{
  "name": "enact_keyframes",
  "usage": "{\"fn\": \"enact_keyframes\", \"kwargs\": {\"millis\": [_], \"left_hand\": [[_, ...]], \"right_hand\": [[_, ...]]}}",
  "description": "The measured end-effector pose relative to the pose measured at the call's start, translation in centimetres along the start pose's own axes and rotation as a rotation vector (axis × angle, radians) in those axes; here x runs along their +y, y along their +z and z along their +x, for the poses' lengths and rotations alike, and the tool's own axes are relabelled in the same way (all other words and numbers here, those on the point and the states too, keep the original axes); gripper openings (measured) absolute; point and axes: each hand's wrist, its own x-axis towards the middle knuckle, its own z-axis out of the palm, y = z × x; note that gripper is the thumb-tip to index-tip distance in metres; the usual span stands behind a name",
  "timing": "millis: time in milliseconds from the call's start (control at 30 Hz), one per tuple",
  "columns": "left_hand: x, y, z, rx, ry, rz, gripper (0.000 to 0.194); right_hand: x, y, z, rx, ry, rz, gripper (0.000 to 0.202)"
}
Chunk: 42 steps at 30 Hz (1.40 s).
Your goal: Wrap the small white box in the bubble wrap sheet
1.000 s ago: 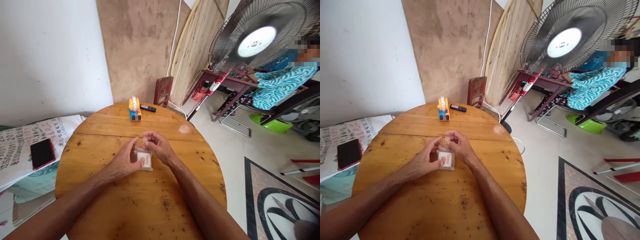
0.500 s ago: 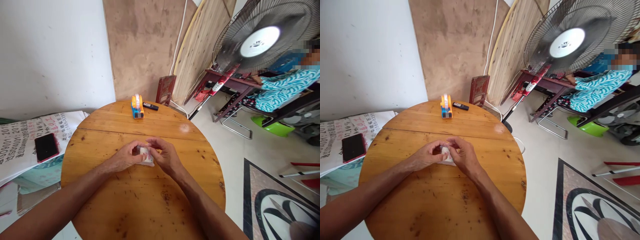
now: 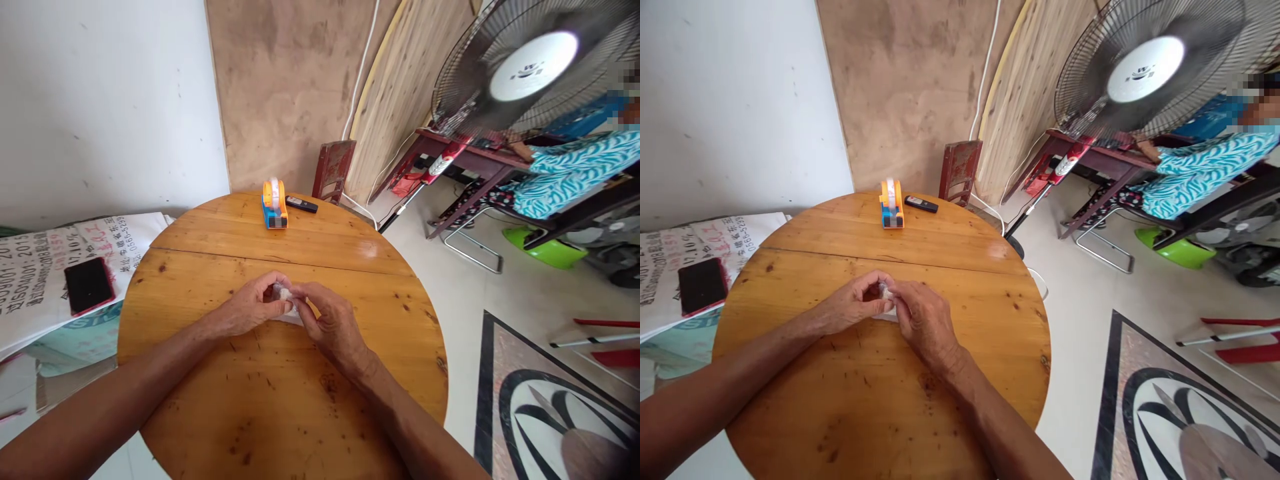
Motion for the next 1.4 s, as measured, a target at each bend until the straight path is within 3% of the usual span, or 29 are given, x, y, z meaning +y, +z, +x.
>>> {"fn": "enact_keyframes", "kwargs": {"millis": [133,467,833,1100,1400], "left_hand": [[0.0,-0.2,0.0,-0.001,0.001,0.032,0.023],[0.5,-0.7,-0.2,-0.069,-0.02,-0.041,0.023],[-0.3,-1.0,0.1,-0.09,-0.035,-0.141,0.028],[-0.1,-1.1,0.1,-0.093,-0.039,-0.096,0.029],[-0.2,-1.1,0.0,-0.081,-0.036,-0.08,0.029]], "right_hand": [[0.2,0.1,-0.3,0.005,-0.056,-0.055,0.022],[0.3,0.6,-1.0,0.071,-0.008,0.033,0.022],[0.9,0.6,-1.5,0.036,-0.061,-0.012,0.024],[1.2,0.4,-1.6,-0.018,-0.177,-0.054,0.042],[1.1,0.1,-1.7,0.052,-0.126,0.0,0.039]]}}
